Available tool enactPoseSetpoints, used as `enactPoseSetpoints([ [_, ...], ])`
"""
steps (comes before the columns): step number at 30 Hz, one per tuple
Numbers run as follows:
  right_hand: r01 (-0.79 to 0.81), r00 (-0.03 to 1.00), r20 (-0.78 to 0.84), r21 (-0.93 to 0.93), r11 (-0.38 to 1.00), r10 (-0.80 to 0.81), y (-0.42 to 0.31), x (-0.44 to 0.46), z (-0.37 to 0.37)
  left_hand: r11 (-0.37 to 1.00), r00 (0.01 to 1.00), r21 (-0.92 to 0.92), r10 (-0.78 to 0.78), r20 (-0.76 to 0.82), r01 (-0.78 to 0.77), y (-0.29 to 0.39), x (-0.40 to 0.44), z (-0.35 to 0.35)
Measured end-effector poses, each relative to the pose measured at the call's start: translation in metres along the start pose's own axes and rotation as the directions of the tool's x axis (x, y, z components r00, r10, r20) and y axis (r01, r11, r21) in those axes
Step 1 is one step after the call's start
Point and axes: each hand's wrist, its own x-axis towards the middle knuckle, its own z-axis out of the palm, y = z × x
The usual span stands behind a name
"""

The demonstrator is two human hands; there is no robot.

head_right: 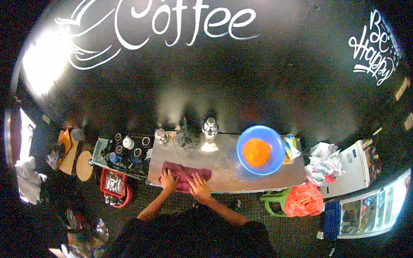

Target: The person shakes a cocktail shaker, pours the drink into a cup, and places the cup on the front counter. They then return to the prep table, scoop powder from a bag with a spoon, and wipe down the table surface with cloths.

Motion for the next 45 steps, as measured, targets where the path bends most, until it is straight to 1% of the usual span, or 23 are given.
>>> enactPoseSetpoints([
  [2, -0.031, 0.999, -0.003, 0.048, 0.998, 0.032, -0.006, 0.012, 0.01, 1.0, 1.0, -0.01, -0.015, 0.0, 0.015, -0.003, 0.004, 0.007],
  [3, -0.023, 1.0, 0.001, 0.051, 0.998, 0.023, -0.01, 0.016, 0.012, 0.999, 0.995, 0.001, -0.034, 0.094, 0.034, -0.002, 0.004, 0.001],
  [4, -0.014, 0.998, 0.054, 0.034, 0.999, 0.012, -0.013, 0.019, 0.014, 0.999, 0.995, -0.001, -0.044, 0.092, 0.044, -0.008, 0.002, 0.008],
  [6, 0.008, 0.994, 0.113, 0.02, 1.0, -0.01, -0.017, 0.024, 0.018, 0.997, 0.997, 0.055, 0.063, -0.054, -0.06, -0.012, -0.004, 0.013],
  [7, 0.021, 0.995, 0.101, -0.007, 1.0, -0.02, -0.019, 0.025, 0.021, 0.979, 0.999, 0.197, 0.053, 0.013, -0.054, -0.014, -0.009, 0.01],
  [8, 0.032, 0.996, 0.088, -0.032, 0.999, -0.029, -0.022, 0.028, 0.026, 0.979, 0.999, 0.199, 0.041, 0.011, -0.043, -0.017, -0.008, 0.006],
  [10, 0.056, 0.992, 0.111, -0.035, 0.998, -0.052, -0.026, 0.038, 0.032, 0.992, 1.0, 0.122, 0.026, -0.007, -0.025, -0.026, -0.003, 0.006],
  [14, 0.088, 0.985, 0.153, -0.048, 0.995, -0.079, -0.028, 0.063, 0.041, 0.994, 0.998, 0.107, 0.025, -0.063, -0.019, -0.037, 0.019, 0.004],
  [16, 0.044, 0.978, 0.208, -0.075, 0.996, -0.028, -0.035, 0.075, 0.04, 0.999, 0.995, 0.017, 0.029, -0.091, -0.028, -0.039, 0.038, 0.002],
  [17, 0.023, 0.984, 0.176, -0.064, 0.998, -0.012, -0.037, 0.079, 0.04, 1.0, 0.995, 0.004, 0.028, -0.094, -0.028, -0.038, 0.051, 0.001],
  [20, -0.052, 0.987, 0.146, -0.052, 0.997, 0.059, -0.036, 0.088, 0.044, 0.998, 0.997, 0.036, 0.049, -0.06, -0.047, -0.024, 0.076, -0.013],
  [21, -0.041, 0.997, 0.067, -0.021, 0.999, 0.043, -0.032, 0.087, 0.044, 0.995, 0.992, 0.058, 0.082, -0.091, -0.077, -0.022, 0.083, -0.011],
  [22, -0.047, 0.996, 0.069, -0.025, 0.999, 0.048, -0.027, 0.086, 0.045, 0.995, 0.993, 0.054, 0.085, -0.087, -0.081, -0.023, 0.089, -0.01],
  [24, 0.017, 1.0, 0.001, 0.095, 0.995, -0.017, -0.019, 0.083, 0.043, 0.973, 0.965, 0.078, 0.226, -0.134, -0.217, -0.021, 0.099, -0.009],
  [28, 0.059, 0.996, 0.064, 0.037, 0.998, -0.061, -0.014, 0.075, 0.037, 0.958, 0.945, 0.081, 0.285, -0.159, -0.275, -0.019, 0.098, -0.004],
  [29, 0.058, 0.996, 0.061, 0.038, 0.998, -0.06, -0.015, 0.072, 0.034, 0.945, 0.938, 0.129, 0.317, -0.141, -0.3, -0.018, 0.093, -0.002],
  [31, -0.108, 0.994, -0.011, 0.2, 0.974, 0.112, -0.019, 0.061, 0.028, 0.941, 0.933, 0.114, 0.332, -0.14, -0.318, -0.01, 0.078, 0.0],
  [32, -0.114, 0.993, -0.014, 0.198, 0.974, 0.119, -0.017, 0.055, 0.027, 0.938, 0.929, 0.096, 0.343, -0.137, -0.332, -0.004, 0.069, 0.004],
  [38, -0.346, 0.929, -0.142, -0.005, 0.938, 0.342, 0.0, 0.024, 0.018, 0.945, 0.939, 0.038, 0.327, -0.107, -0.325, 0.047, 0.025, 0.036],
  [40, -0.378, 0.91, -0.182, 0.005, 0.926, 0.372, 0.005, 0.021, 0.014, 0.983, 0.98, -0.028, 0.176, -0.098, -0.18, 0.065, 0.019, 0.044],
  [41, -0.422, 0.891, -0.184, -0.001, 0.907, 0.415, 0.007, 0.02, 0.013, 0.985, 0.984, -0.061, 0.159, -0.086, -0.164, 0.074, 0.017, 0.048],
  [44, -0.459, 0.874, -0.199, -0.039, 0.888, 0.443, 0.019, 0.018, 0.002, 0.976, 0.978, -0.073, 0.204, -0.045, -0.207, 0.095, 0.013, 0.065],
  [45, -0.428, 0.902, -0.095, -0.066, 0.901, 0.422, 0.024, 0.015, -0.002, 0.962, 0.967, -0.103, 0.249, -0.057, -0.254, 0.1, 0.012, 0.065],
])
